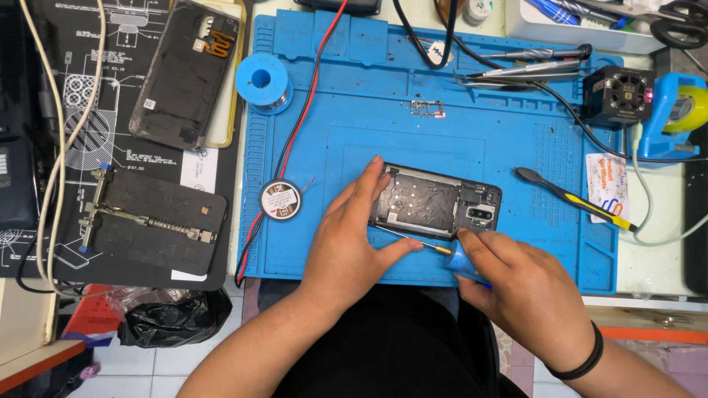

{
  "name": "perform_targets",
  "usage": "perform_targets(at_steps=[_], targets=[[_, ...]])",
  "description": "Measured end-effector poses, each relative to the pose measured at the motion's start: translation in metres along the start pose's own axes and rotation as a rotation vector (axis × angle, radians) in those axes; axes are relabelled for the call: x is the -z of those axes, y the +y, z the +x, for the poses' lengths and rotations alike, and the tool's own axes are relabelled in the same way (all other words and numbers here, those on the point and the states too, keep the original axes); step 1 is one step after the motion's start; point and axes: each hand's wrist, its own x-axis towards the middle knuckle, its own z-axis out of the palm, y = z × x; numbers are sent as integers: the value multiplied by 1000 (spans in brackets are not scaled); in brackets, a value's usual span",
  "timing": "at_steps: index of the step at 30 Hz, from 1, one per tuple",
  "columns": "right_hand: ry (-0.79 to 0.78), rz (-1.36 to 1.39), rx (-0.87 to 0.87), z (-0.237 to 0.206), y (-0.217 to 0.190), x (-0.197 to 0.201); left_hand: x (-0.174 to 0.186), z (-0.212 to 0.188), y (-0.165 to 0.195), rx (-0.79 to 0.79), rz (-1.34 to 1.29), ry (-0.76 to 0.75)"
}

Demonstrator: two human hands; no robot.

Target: The person uses a blue electric screwdriver to remove screws from the back of a disassembled smartphone. They then pick up a separate black phone back cover and use the screwdriver to remove screws from it as well.

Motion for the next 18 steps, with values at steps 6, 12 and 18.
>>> perform_targets(at_steps=[6, 12, 18], targets=[[0, 2, -27, 0, -2, -2, 0, 0, 1, 10, -10, -6], [-1, -8, 12, 2, -2, -3, 8, 4, -1, 35, -27, -79], [-4, -11, 38, 2, -2, -3, 9, 4, 1, 57, -19, -80]])
